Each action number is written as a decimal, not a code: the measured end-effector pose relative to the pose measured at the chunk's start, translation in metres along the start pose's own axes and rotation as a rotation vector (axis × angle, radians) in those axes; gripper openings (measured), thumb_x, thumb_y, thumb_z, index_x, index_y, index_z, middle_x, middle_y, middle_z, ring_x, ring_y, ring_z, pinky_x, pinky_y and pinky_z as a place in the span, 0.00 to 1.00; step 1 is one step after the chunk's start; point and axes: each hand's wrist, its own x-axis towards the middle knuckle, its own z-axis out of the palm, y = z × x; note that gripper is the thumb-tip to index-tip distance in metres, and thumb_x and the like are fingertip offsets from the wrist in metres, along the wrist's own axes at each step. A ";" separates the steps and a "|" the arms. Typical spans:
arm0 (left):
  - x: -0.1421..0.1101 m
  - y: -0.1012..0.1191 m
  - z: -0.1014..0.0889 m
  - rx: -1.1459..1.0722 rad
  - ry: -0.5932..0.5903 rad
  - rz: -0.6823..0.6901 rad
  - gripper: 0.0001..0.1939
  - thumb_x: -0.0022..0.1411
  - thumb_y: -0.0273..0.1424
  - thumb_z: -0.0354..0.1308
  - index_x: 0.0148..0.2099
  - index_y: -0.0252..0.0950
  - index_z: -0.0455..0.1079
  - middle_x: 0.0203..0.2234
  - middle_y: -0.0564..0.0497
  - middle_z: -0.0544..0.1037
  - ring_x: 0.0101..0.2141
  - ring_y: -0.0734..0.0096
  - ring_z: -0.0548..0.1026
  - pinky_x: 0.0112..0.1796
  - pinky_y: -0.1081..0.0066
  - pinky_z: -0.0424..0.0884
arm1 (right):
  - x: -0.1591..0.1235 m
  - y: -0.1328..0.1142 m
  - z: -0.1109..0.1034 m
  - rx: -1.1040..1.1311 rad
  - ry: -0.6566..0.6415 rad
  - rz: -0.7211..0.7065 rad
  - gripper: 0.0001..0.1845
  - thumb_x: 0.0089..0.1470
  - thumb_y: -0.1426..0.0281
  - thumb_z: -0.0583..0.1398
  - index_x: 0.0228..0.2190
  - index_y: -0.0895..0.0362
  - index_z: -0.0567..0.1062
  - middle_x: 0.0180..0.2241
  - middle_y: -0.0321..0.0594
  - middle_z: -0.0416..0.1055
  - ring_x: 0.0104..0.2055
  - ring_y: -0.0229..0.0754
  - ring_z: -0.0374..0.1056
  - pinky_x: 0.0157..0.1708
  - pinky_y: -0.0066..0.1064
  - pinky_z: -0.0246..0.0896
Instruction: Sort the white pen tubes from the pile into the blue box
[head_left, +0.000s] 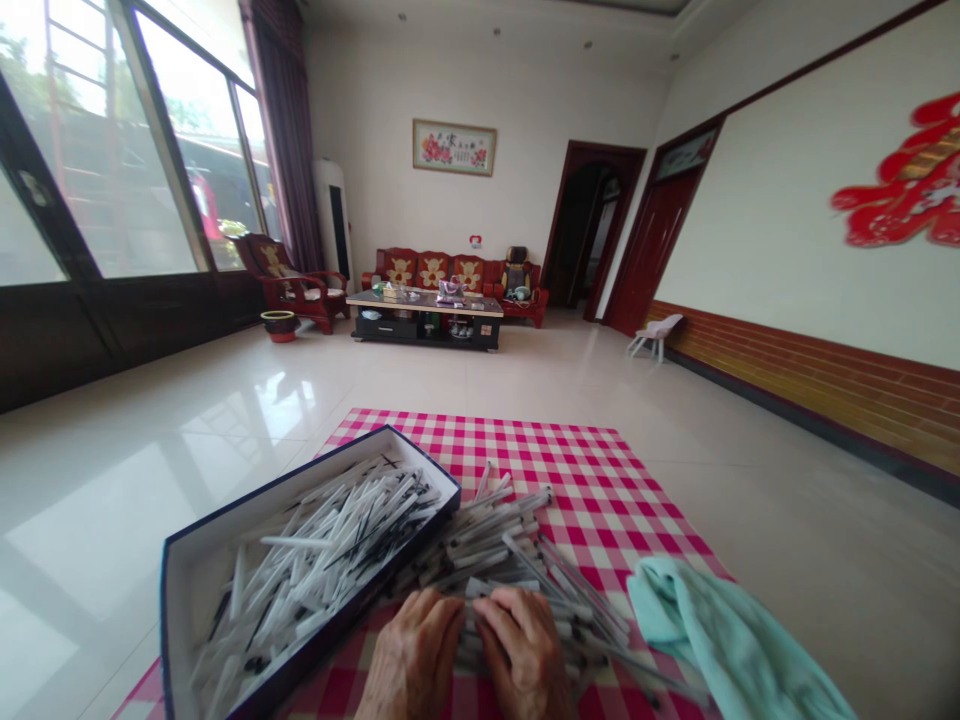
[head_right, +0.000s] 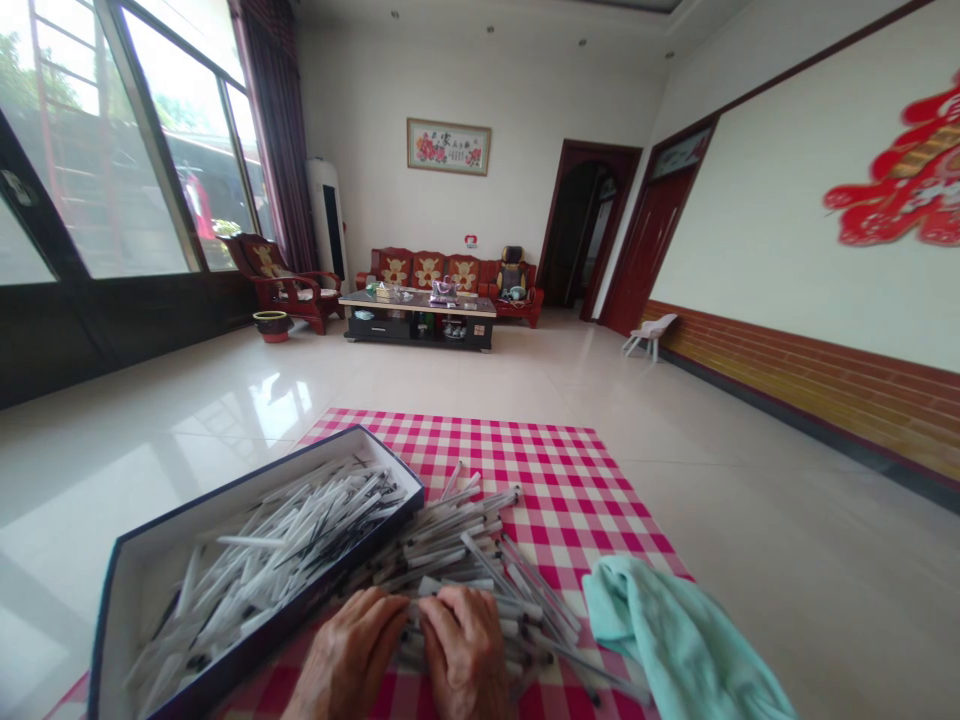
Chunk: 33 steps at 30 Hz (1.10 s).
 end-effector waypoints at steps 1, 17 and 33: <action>-0.001 -0.001 0.001 0.004 0.004 -0.016 0.13 0.66 0.29 0.45 0.35 0.39 0.70 0.25 0.50 0.74 0.28 0.68 0.74 0.29 0.73 0.71 | 0.000 0.000 0.000 -0.002 0.009 -0.005 0.10 0.58 0.73 0.54 0.39 0.54 0.73 0.31 0.41 0.72 0.32 0.44 0.68 0.32 0.36 0.66; 0.015 0.003 -0.040 -0.217 -0.051 -0.291 0.11 0.61 0.30 0.50 0.27 0.37 0.68 0.18 0.56 0.72 0.20 0.76 0.71 0.23 0.79 0.64 | -0.004 0.006 0.002 0.030 0.038 -0.002 0.10 0.56 0.74 0.56 0.40 0.53 0.72 0.33 0.42 0.73 0.34 0.45 0.70 0.34 0.36 0.67; 0.012 -0.068 -0.107 0.369 0.529 -0.649 0.12 0.59 0.39 0.51 0.36 0.38 0.72 0.28 0.51 0.78 0.29 0.66 0.76 0.30 0.71 0.67 | -0.008 0.009 0.005 0.013 0.079 -0.019 0.11 0.55 0.76 0.56 0.40 0.56 0.72 0.34 0.44 0.72 0.35 0.46 0.70 0.34 0.38 0.68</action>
